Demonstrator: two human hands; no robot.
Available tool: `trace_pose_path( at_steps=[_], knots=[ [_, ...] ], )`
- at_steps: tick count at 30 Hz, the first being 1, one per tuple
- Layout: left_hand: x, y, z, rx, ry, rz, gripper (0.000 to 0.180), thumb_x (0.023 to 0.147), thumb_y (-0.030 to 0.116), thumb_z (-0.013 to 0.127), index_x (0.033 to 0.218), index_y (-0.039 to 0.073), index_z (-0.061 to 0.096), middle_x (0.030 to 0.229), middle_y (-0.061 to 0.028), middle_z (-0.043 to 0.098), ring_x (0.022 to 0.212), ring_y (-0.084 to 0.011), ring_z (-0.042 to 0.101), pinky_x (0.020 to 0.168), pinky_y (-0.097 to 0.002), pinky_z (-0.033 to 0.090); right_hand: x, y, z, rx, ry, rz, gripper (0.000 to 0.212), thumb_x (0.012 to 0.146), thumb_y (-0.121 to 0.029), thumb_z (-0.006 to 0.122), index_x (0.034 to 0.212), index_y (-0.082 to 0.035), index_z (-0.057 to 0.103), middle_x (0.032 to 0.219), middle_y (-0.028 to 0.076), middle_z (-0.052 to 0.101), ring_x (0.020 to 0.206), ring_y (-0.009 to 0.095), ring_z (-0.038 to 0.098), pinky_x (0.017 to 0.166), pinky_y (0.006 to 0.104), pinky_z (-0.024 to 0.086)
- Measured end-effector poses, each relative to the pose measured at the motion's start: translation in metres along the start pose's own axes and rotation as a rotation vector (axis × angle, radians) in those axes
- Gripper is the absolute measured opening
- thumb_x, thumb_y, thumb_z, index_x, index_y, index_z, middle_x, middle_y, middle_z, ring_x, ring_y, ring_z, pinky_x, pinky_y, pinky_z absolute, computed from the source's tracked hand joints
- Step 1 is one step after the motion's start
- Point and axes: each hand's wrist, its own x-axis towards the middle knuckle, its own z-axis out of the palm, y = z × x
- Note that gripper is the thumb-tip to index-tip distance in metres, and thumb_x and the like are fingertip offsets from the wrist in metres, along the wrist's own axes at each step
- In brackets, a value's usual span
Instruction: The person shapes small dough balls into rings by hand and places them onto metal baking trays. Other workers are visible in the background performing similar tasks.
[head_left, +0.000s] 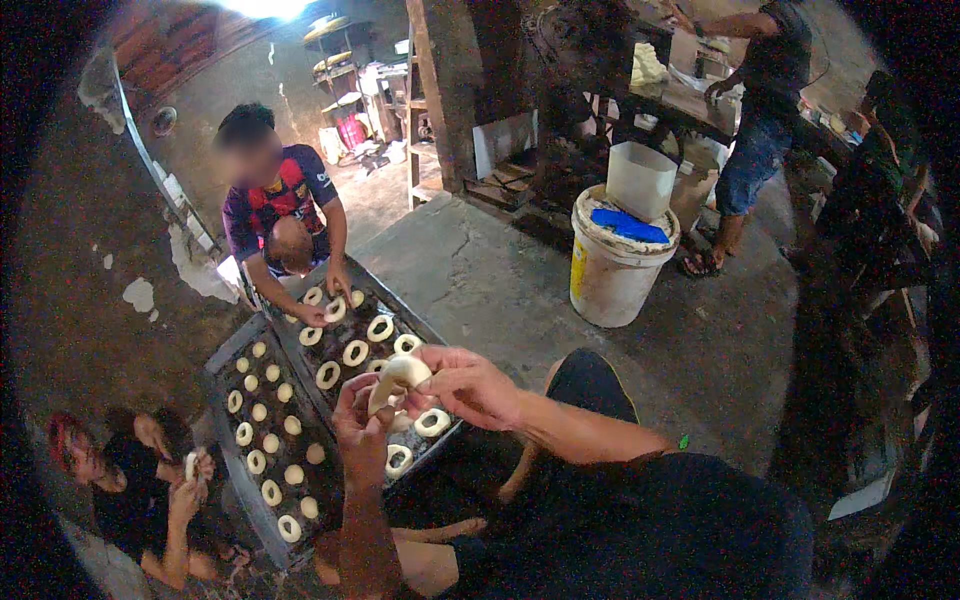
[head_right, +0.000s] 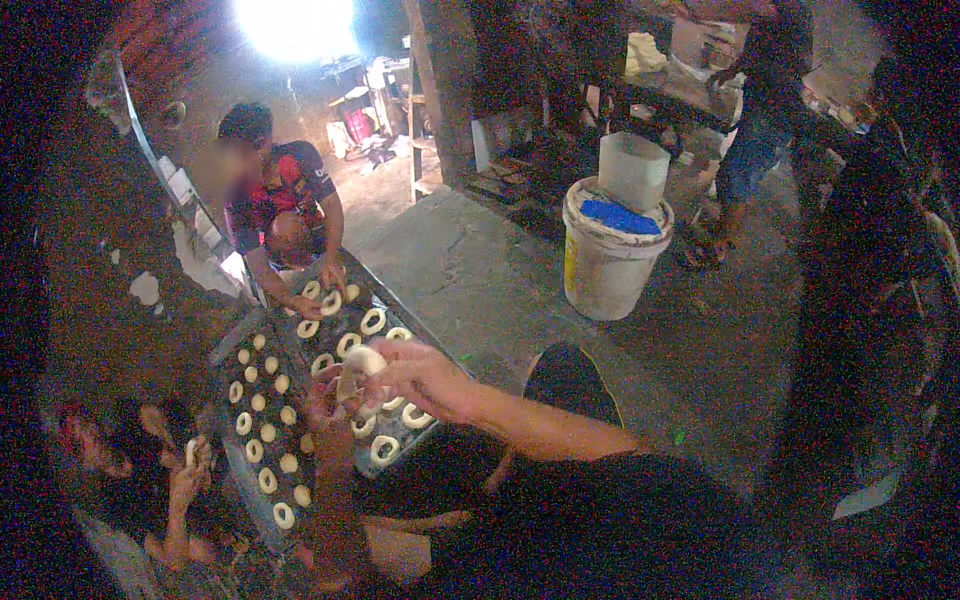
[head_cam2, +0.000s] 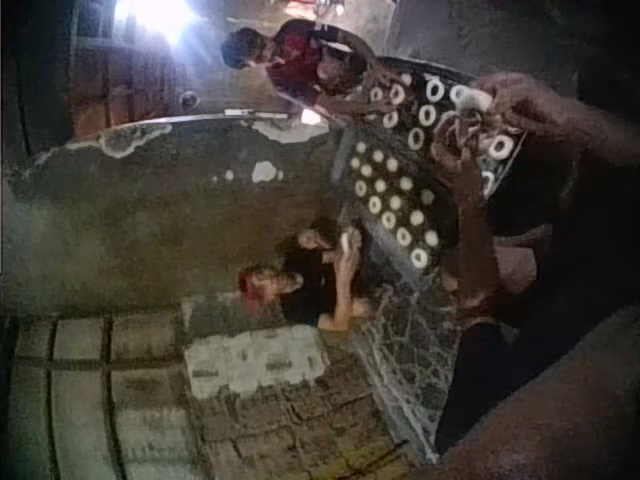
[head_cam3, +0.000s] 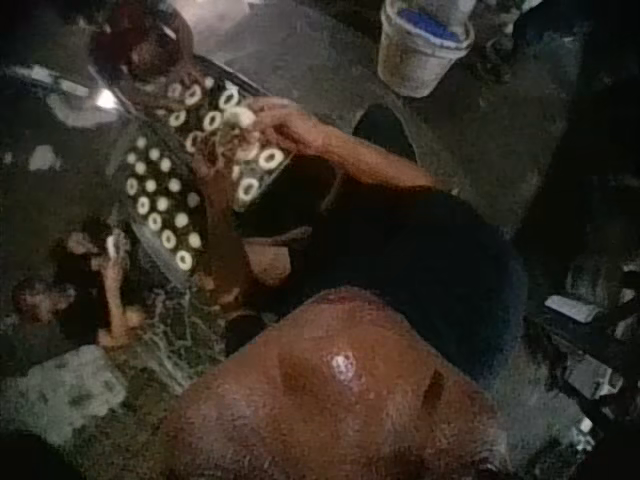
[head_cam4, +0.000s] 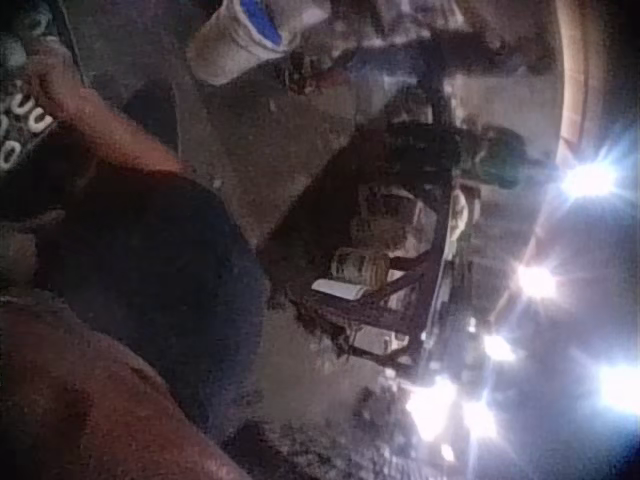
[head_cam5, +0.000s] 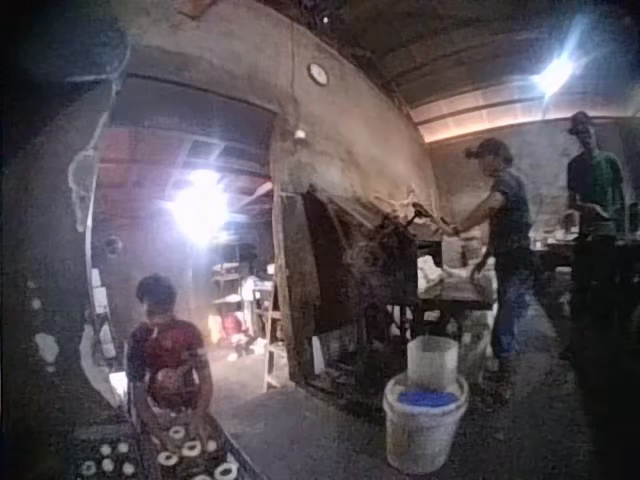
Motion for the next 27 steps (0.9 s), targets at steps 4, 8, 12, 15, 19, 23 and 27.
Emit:
trace_pose_path(
  at_steps=[4, 8, 12, 15, 19, 23, 27],
  knots=[
    [-0.010, 0.027, -0.002, -0.755, 0.046, -0.141, 0.053, 0.072, -0.010, 0.053, 0.123, 0.003, 0.052, 0.101, -0.0104, 0.065, 0.088, -0.0176, 0.065, 0.069, -0.0277, 0.055, 0.018, -0.011, -0.002, -0.669, -0.011, 0.230, 0.059, 0.076, 0.006, 0.058, 0.132, -0.010, 0.046, 0.099, 0.006, 0.059, 0.083, 0.012, 0.056, 0.069, 0.0276, 0.047],
    [-0.013, 0.050, -0.004, 0.223, -0.245, -0.099, 0.045, 0.090, 0.013, 0.050, 0.134, 0.002, 0.047, 0.081, -0.0098, 0.062, 0.065, -0.0190, 0.061, 0.056, -0.0301, 0.053, 0.025, -0.010, 0.000, -0.541, 0.074, 0.106, 0.064, 0.075, 0.007, 0.056, 0.135, -0.010, 0.040, 0.098, 0.004, 0.058, 0.077, 0.011, 0.056, 0.063, 0.0223, 0.044],
    [-0.005, 0.057, -0.004, 0.495, -0.066, 0.107, 0.049, 0.104, 0.036, 0.034, 0.137, 0.002, 0.047, 0.077, -0.0100, 0.062, 0.060, -0.0189, 0.059, 0.053, -0.0324, 0.050, 0.013, -0.004, 0.005, -1.214, -0.087, 0.203, 0.022, 0.081, -0.005, 0.062, 0.102, -0.005, 0.065, 0.093, 0.002, 0.064, 0.091, 0.014, 0.061, 0.081, 0.0315, 0.047],
    [-0.001, 0.054, -0.004, -0.280, -0.038, -0.202, 0.047, 0.105, 0.035, 0.035, 0.135, 0.001, 0.049, 0.095, -0.0126, 0.065, 0.068, -0.0197, 0.062, 0.060, -0.0333, 0.053, 0.010, -0.003, 0.008, -0.245, 0.050, 0.059, 0.026, 0.080, -0.009, 0.068, 0.104, -0.002, 0.063, 0.095, 0.005, 0.066, 0.096, 0.016, 0.063, 0.089, 0.0319, 0.047],
    [-0.010, 0.045, -0.024, -0.776, 0.083, -0.243, 0.043, 0.103, 0.035, 0.045, 0.130, 0.003, 0.055, 0.125, -0.0130, 0.060, 0.107, -0.0245, 0.061, 0.079, -0.0361, 0.054, 0.033, -0.003, 0.018, -0.548, 0.026, 0.333, 0.043, 0.082, -0.009, 0.068, 0.122, 0.000, 0.055, 0.093, 0.003, 0.065, 0.076, 0.011, 0.061, 0.064, 0.0263, 0.051],
    [-0.029, 0.029, -0.081, -1.126, -0.061, -0.289, 0.053, 0.095, 0.041, 0.058, 0.130, 0.002, 0.053, 0.123, -0.0210, 0.061, 0.113, -0.0361, 0.058, 0.103, -0.0482, 0.044, 0.081, 0.000, 0.020, -0.434, 0.192, 0.206, 0.014, 0.086, -0.013, 0.054, 0.092, -0.004, 0.064, 0.095, 0.011, 0.066, 0.085, 0.023, 0.066, 0.079, 0.0382, 0.056],
    [-0.056, -0.009, -0.163, -0.883, 0.089, -0.398, 0.054, 0.094, 0.040, 0.057, 0.132, 0.002, 0.051, 0.120, -0.0231, 0.063, 0.113, -0.0346, 0.061, 0.104, -0.0491, 0.045, 0.116, 0.097, 0.017, -0.481, -0.014, 0.293, 0.022, 0.093, -0.022, 0.059, 0.103, -0.003, 0.066, 0.092, 0.004, 0.064, 0.080, 0.018, 0.063, 0.076, 0.0334, 0.053]
  ],
)
